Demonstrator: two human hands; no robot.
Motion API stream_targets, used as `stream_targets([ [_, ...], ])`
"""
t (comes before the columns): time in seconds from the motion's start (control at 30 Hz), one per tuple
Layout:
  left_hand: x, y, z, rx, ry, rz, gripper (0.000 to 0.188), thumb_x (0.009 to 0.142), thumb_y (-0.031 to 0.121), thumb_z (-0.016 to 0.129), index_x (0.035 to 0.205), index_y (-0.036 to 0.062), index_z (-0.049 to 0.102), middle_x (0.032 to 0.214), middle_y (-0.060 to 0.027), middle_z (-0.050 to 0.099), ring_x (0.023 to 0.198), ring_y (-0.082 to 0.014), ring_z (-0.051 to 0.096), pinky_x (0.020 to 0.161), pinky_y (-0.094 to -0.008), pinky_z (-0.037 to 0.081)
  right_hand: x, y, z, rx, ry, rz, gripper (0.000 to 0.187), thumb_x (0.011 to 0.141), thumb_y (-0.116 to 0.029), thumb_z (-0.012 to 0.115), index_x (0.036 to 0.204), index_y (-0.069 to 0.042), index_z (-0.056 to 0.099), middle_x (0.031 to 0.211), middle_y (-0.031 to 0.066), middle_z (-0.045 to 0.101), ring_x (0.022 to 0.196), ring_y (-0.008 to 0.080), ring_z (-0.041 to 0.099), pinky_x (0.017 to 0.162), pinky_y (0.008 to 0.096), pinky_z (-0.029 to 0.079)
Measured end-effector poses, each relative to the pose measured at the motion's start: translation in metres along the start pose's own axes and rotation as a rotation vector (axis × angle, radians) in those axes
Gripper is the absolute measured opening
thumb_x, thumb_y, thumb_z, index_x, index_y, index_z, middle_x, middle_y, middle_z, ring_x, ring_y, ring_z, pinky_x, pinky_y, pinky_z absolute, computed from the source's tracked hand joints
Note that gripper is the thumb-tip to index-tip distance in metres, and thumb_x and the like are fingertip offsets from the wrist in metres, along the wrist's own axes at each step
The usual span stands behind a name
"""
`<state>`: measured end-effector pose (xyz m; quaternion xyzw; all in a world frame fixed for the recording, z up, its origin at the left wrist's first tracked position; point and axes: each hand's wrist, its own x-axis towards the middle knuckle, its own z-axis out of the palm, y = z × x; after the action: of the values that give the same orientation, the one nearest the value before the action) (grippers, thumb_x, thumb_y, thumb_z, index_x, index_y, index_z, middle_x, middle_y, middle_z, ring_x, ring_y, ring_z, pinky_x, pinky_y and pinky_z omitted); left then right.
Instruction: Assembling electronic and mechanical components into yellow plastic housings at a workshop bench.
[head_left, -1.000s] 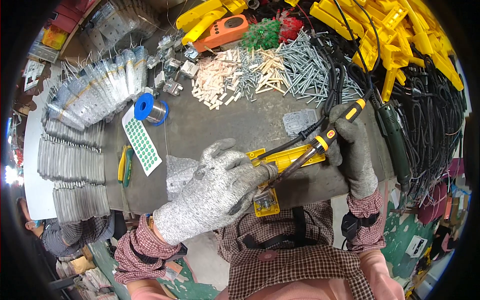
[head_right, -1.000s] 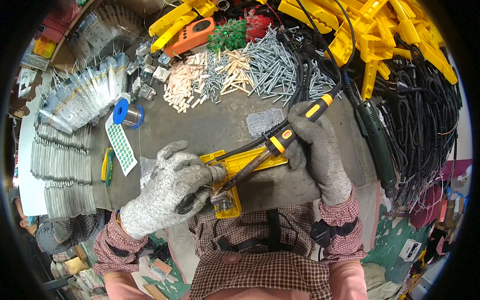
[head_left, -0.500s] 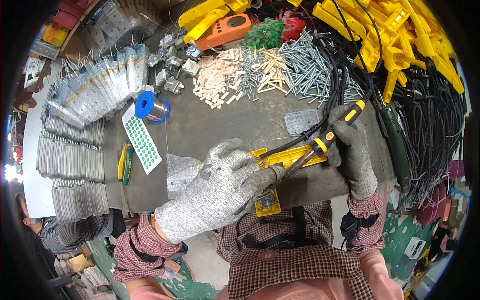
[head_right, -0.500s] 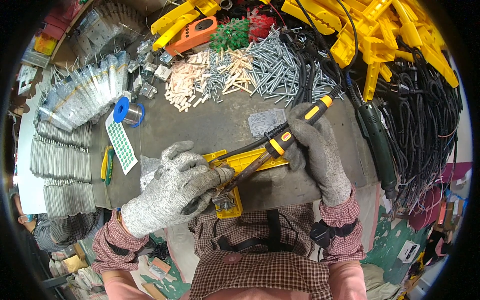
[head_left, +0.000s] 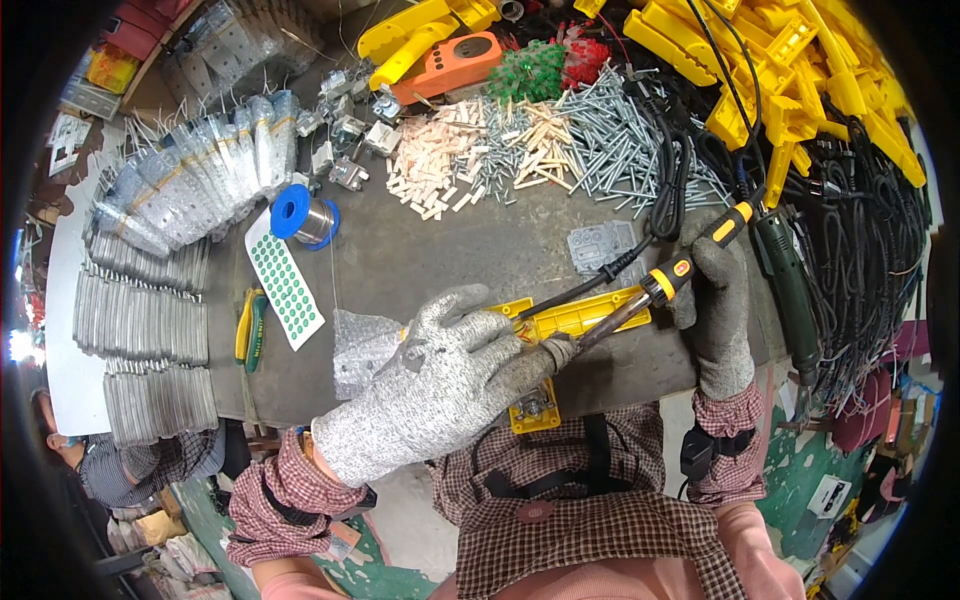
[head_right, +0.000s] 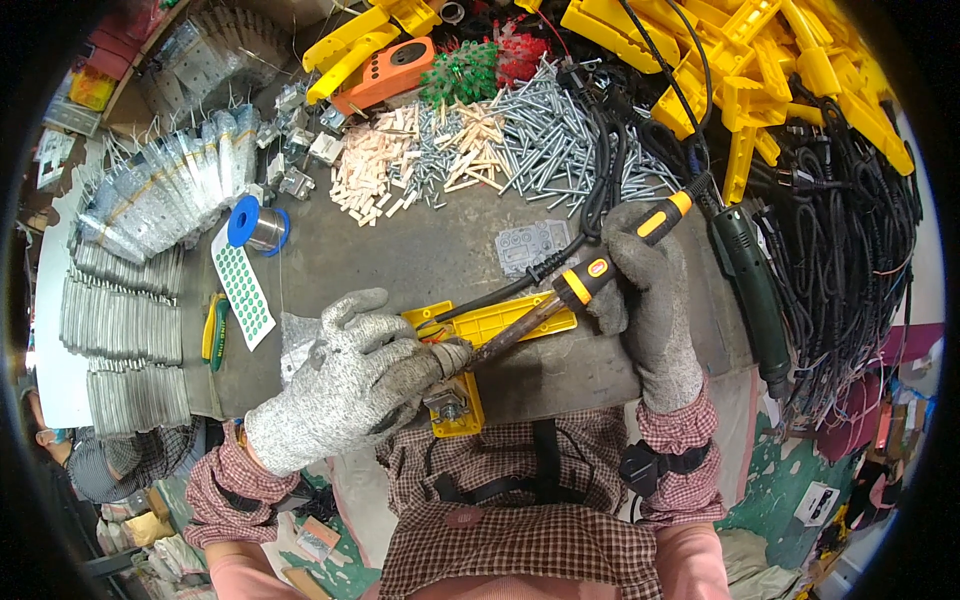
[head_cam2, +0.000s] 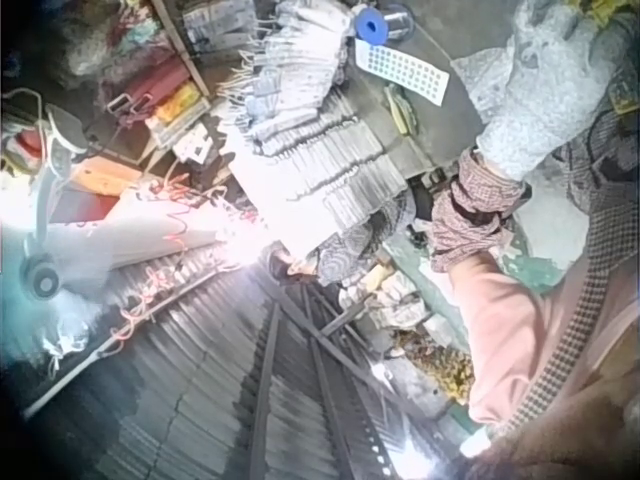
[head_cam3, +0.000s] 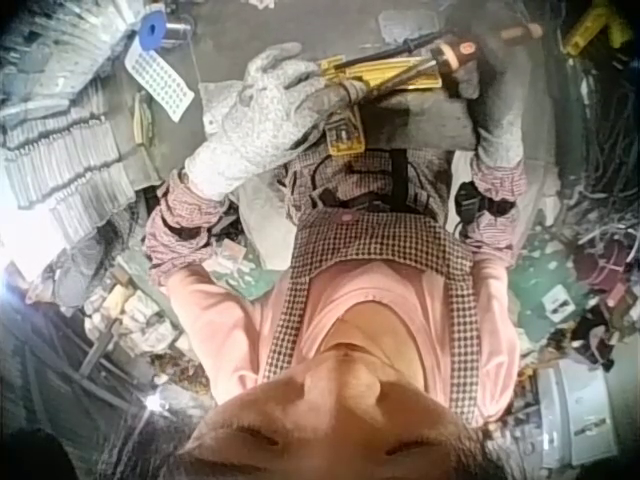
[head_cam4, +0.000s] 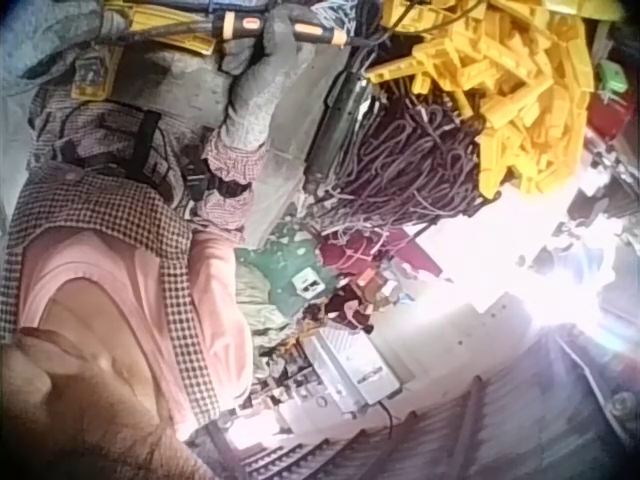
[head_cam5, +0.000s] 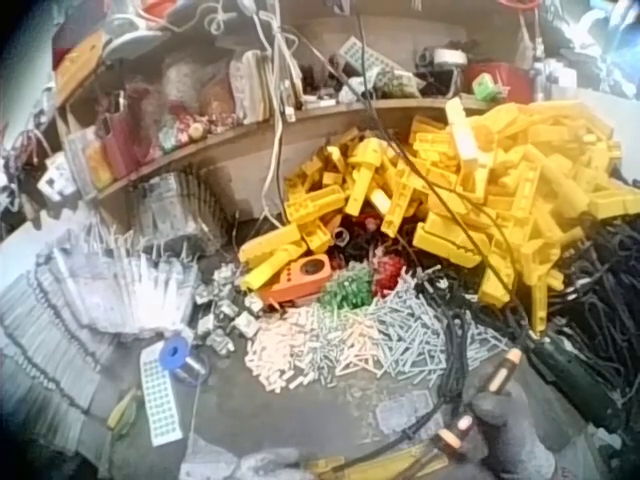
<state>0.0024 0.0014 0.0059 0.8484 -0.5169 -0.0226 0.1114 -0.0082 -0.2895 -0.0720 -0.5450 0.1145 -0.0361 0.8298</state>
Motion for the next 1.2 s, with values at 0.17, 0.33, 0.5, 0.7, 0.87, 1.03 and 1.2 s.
stream_targets([
  [0.17, -0.001, 0.002, -0.001, 0.007, 0.029, -0.005, 0.046, 0.086, 0.018, 0.060, 0.132, 0.0139, 0.066, 0.101, -0.0063, 0.069, 0.105, -0.0234, 0.066, 0.108, -0.0506, 0.044, 0.000, -0.005, 0.001, 0.003, -0.099, -0.027, 0.020, 0.094, -0.022, 0.058, 0.104, -0.004, 0.055, 0.070, 0.0027, 0.061, 0.048, 0.0090, 0.054, 0.042, 0.0207, 0.040],
  [0.33, -0.003, 0.000, -0.002, 0.003, 0.027, 0.006, 0.045, 0.088, 0.017, 0.060, 0.133, 0.0113, 0.064, 0.102, -0.0084, 0.069, 0.104, -0.0244, 0.067, 0.106, -0.0501, 0.045, -0.001, -0.013, 0.001, -0.006, -0.049, -0.241, 0.017, 0.092, -0.021, 0.058, 0.092, -0.005, 0.054, 0.065, 0.0009, 0.056, 0.045, 0.0067, 0.049, 0.041, 0.0206, 0.038],
  [0.5, -0.004, 0.003, 0.005, 0.002, 0.100, -0.003, 0.053, 0.075, 0.019, 0.076, 0.127, 0.0174, 0.068, 0.089, 0.0005, 0.068, 0.095, -0.0219, 0.065, 0.105, -0.0507, 0.044, 0.016, -0.071, -0.003, -0.452, 0.102, -0.465, 0.031, 0.099, -0.027, 0.051, 0.111, -0.001, 0.063, 0.090, 0.0053, 0.066, 0.076, 0.0094, 0.062, 0.067, 0.0214, 0.048],
  [0.7, -0.004, 0.000, 0.003, -0.070, 0.092, 0.004, 0.056, 0.077, 0.014, 0.075, 0.133, 0.0167, 0.064, 0.097, -0.0055, 0.068, 0.095, -0.0247, 0.066, 0.106, -0.0517, 0.043, 0.071, -0.082, 0.053, -0.588, -0.287, -0.603, 0.036, 0.100, -0.004, 0.059, 0.135, 0.003, 0.056, 0.126, 0.0094, 0.067, 0.117, 0.0159, 0.062, 0.103, 0.0284, 0.048],
  [0.87, -0.004, 0.000, 0.001, -0.078, 0.053, -0.003, 0.055, 0.082, 0.012, 0.070, 0.136, 0.0175, 0.062, 0.099, -0.0080, 0.069, 0.098, -0.0266, 0.068, 0.107, -0.0531, 0.042, 0.158, -0.049, 0.084, -0.868, -0.294, -0.850, 0.034, 0.093, -0.016, 0.072, 0.125, -0.009, 0.062, 0.110, 0.0150, 0.072, 0.100, 0.0318, 0.070, 0.090, 0.0374, 0.055],
  [1.03, -0.008, -0.003, 0.006, -0.073, 0.064, 0.012, 0.050, 0.087, 0.013, 0.066, 0.137, 0.0171, 0.062, 0.101, -0.0091, 0.070, 0.100, -0.0261, 0.069, 0.107, -0.0525, 0.044, 0.217, -0.034, 0.121, -1.658, -0.106, -1.034, 0.043, 0.092, -0.030, 0.069, 0.132, -0.018, 0.060, 0.114, 0.0096, 0.069, 0.107, 0.0360, 0.062, 0.091, 0.0551, 0.051],
  [1.2, 0.001, -0.001, 0.006, -0.048, 0.094, 0.066, 0.051, 0.086, 0.014, 0.066, 0.136, 0.0159, 0.063, 0.099, -0.0053, 0.067, 0.100, -0.0232, 0.066, 0.107, -0.0525, 0.043, 0.234, -0.049, 0.099, -1.912, 0.003, -1.157, 0.057, 0.093, -0.049, 0.065, 0.140, -0.020, 0.053, 0.128, 0.0130, 0.061, 0.121, 0.0371, 0.057, 0.099, 0.0556, 0.045],
])
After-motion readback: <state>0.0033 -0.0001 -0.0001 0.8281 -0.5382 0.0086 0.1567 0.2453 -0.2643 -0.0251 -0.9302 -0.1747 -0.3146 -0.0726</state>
